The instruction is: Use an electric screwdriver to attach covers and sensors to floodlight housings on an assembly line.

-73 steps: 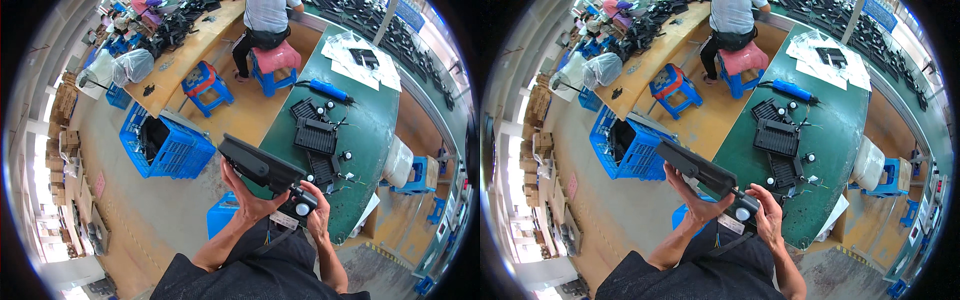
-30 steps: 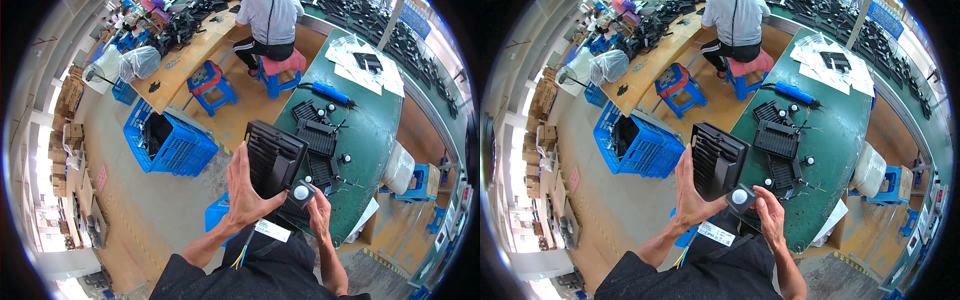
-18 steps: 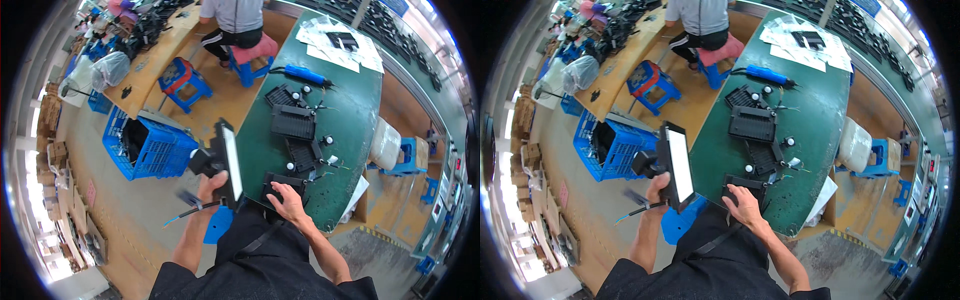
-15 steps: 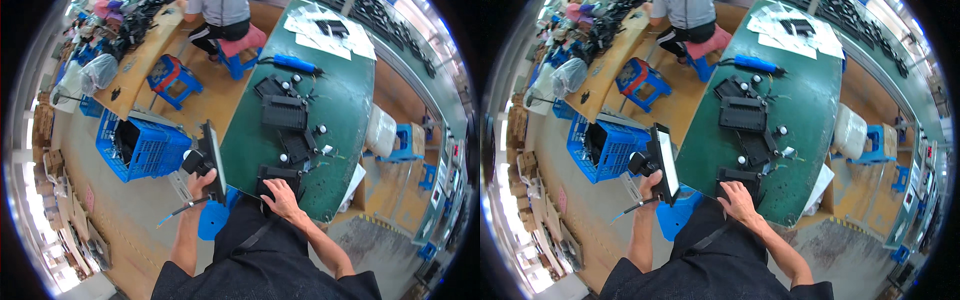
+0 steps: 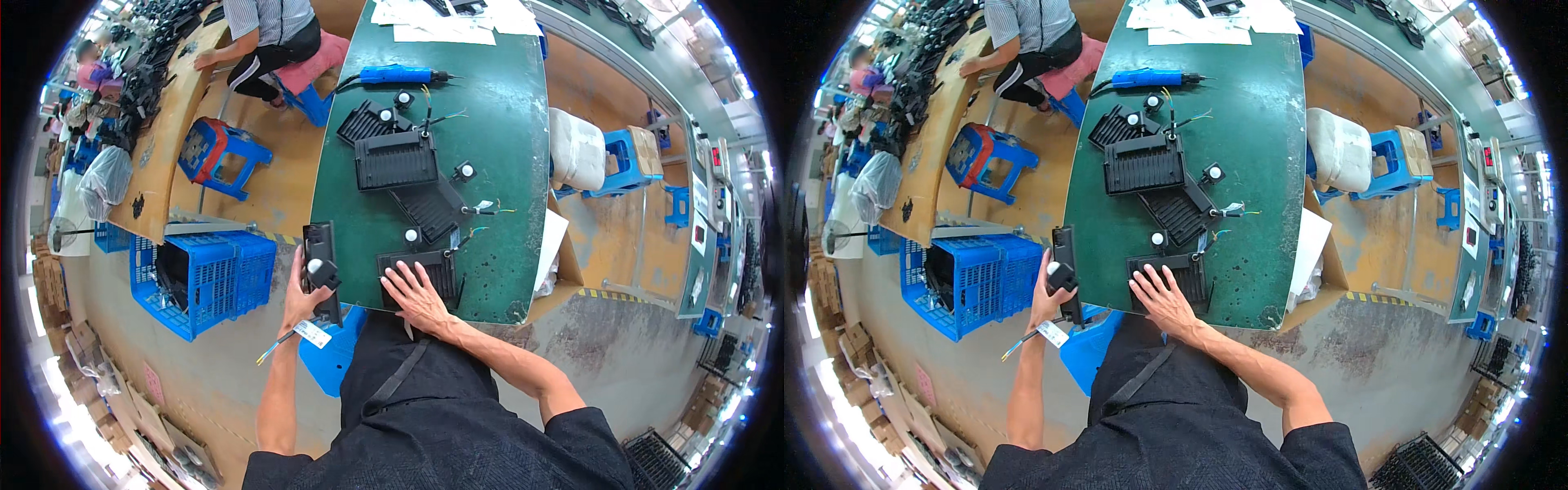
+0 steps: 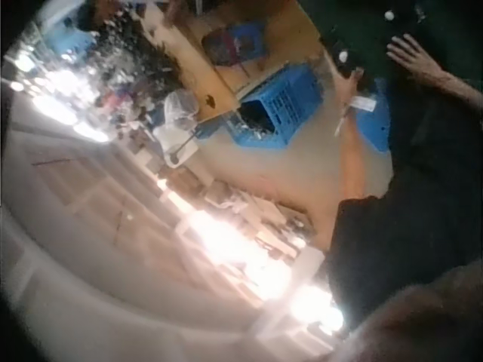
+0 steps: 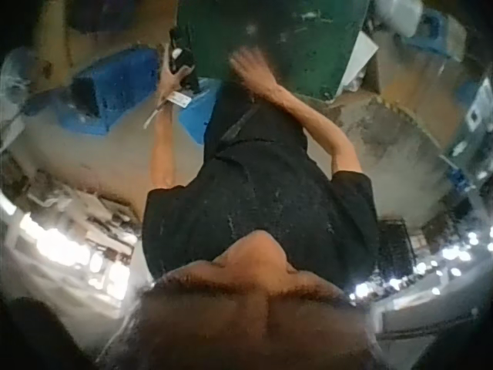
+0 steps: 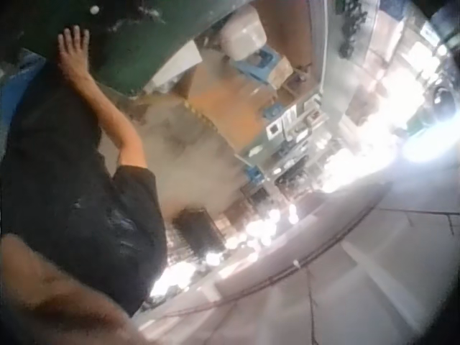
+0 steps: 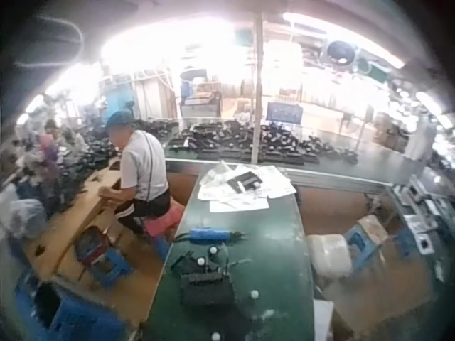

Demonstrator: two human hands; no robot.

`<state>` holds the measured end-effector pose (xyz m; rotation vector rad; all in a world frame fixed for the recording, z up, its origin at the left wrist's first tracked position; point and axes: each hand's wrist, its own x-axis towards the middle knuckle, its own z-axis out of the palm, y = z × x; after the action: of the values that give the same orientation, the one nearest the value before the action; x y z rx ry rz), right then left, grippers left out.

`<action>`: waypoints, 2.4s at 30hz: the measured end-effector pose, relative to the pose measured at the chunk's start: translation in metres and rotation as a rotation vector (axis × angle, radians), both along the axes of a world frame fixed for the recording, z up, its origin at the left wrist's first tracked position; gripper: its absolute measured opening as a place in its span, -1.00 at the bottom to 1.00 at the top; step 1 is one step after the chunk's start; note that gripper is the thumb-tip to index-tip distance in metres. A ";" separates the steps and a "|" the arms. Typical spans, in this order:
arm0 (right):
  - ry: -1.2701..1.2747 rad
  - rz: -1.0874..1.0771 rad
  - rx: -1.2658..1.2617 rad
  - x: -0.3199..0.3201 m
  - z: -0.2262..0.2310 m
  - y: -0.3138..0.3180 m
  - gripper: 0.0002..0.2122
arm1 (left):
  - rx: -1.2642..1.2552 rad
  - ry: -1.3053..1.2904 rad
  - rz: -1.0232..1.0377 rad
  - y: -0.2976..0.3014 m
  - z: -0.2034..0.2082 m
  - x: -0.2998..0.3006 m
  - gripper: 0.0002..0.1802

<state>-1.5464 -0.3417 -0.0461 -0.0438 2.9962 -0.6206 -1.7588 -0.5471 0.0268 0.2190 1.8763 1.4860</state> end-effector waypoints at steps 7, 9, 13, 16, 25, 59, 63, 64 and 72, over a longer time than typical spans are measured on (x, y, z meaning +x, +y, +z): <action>0.012 0.013 -0.010 0.022 0.006 0.023 -0.16 | -0.189 0.212 -0.266 0.016 -0.020 -0.012 0.40; -0.029 0.085 0.062 0.034 0.013 0.036 -0.18 | -0.313 0.487 -0.371 0.014 -0.030 -0.012 0.41; -0.054 0.115 0.054 0.072 0.016 0.069 -0.19 | -0.444 0.733 -0.590 0.039 -0.021 -0.005 0.40; -0.129 0.112 0.079 0.091 0.025 0.090 -0.15 | -0.423 0.929 -0.789 0.054 -0.020 -0.006 0.35; -0.155 0.160 0.114 0.096 0.034 0.131 -0.19 | -0.381 1.319 -1.369 0.101 -0.023 -0.037 0.35; -0.052 -0.745 -0.273 0.002 0.062 0.038 -0.43 | -0.558 1.256 -0.466 0.325 -0.111 -0.381 -0.56; -0.053 -0.776 -0.298 0.002 0.074 0.043 -0.43 | -0.465 1.006 -0.007 0.229 -0.058 -0.410 -0.46; -0.050 -0.759 -0.304 -0.002 0.075 0.044 -0.43 | -0.418 0.929 0.113 0.196 -0.047 -0.413 -0.43; 0.201 -0.577 -0.515 -0.075 0.123 0.047 -0.45 | 0.208 0.519 0.585 -0.016 0.096 -0.287 -0.52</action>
<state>-1.6216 -0.2943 0.0765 0.7882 2.9218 -1.5051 -2.0454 -0.5630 0.1223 0.1690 2.3181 2.1873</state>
